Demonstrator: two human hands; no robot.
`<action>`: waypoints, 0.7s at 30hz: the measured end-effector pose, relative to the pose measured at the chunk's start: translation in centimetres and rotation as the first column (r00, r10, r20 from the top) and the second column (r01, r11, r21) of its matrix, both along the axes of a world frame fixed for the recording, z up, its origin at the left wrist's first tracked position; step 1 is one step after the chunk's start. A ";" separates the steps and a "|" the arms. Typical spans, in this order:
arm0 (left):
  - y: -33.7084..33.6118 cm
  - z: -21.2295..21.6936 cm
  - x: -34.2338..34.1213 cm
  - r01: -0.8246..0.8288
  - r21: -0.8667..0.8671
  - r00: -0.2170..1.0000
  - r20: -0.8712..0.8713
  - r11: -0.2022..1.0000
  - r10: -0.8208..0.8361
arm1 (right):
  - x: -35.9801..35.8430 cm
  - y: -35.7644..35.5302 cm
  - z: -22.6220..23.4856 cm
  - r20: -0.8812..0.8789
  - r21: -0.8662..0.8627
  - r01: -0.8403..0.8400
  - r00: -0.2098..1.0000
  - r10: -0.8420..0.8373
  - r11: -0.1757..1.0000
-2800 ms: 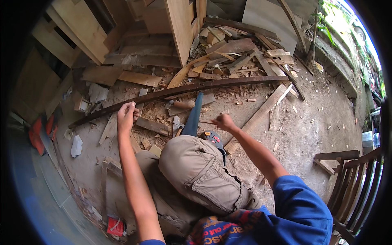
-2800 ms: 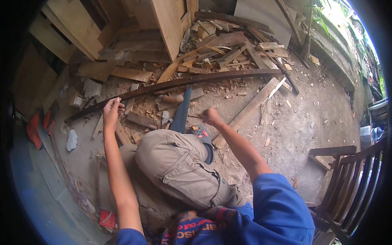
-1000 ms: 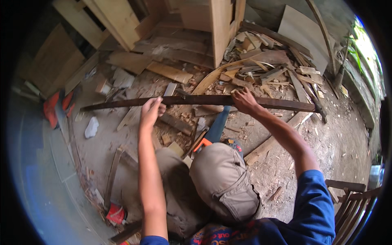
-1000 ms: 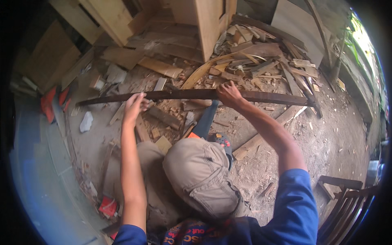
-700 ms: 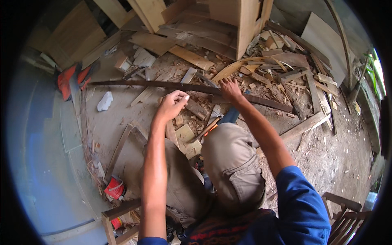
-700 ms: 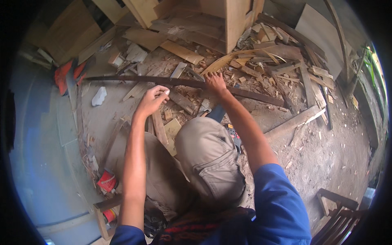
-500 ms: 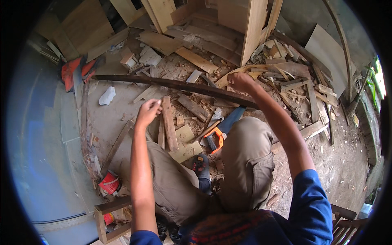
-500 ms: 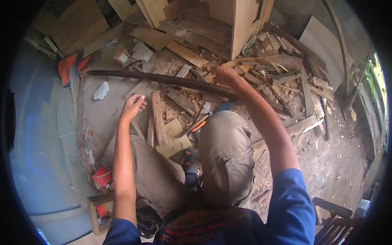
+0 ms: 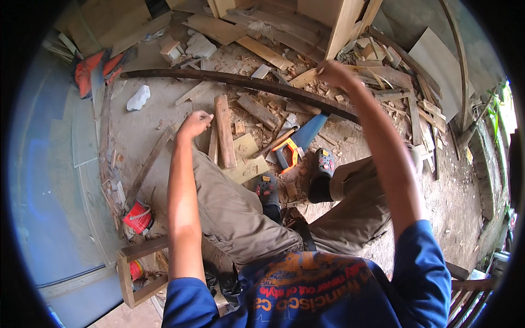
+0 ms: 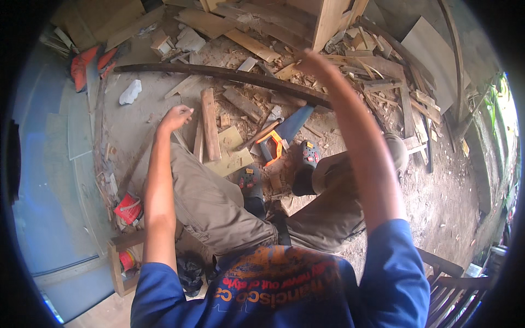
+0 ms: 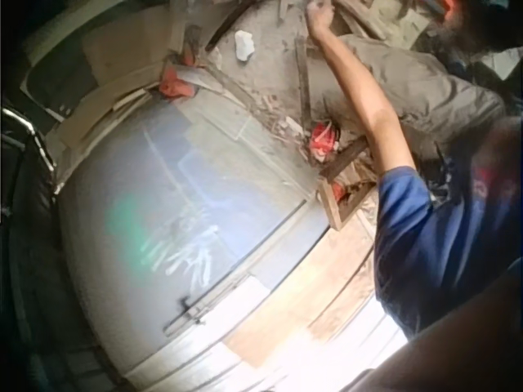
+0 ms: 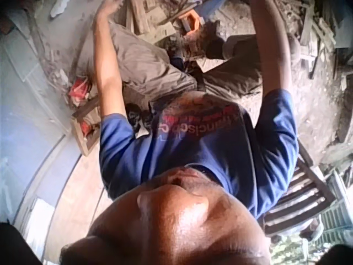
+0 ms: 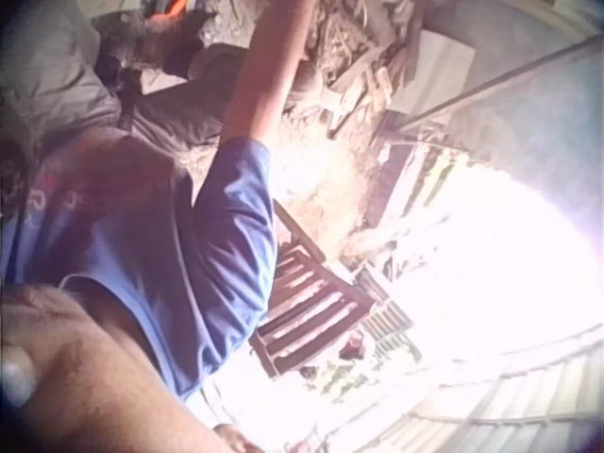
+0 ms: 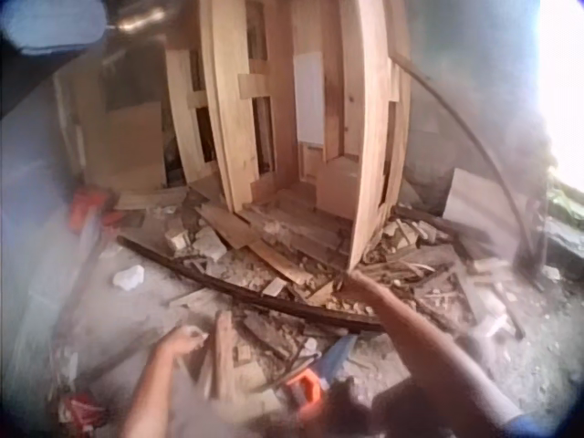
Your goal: The person uses a hand saw to cut a long wooden plank into smaller pieces. They then use a hammer to split one of the cut pieces and inspect the resulting wood.
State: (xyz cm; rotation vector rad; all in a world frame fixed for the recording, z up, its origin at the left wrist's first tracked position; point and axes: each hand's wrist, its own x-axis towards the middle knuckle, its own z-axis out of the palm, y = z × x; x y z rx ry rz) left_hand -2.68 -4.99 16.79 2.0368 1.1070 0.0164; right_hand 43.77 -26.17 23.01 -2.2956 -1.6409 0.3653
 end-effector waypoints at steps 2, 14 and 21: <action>-1.6 0.8 -0.2 -0.030 -0.041 0.999 0.024 0.999 0.031 | -5.7 -0.1 -5.8 -0.233 -0.010 -0.016 0.972 0.013 1.000; -6.4 1.1 -9.6 -0.184 0.004 0.979 -0.093 0.983 0.184 | -28.6 -7.3 -30.5 -0.630 -0.072 0.136 0.762 -0.151 0.988; -9.4 2.2 -10.7 -0.163 0.248 0.984 -0.035 0.955 0.177 | -30.4 -1.2 -28.1 -0.816 -0.405 0.380 0.259 -0.516 0.831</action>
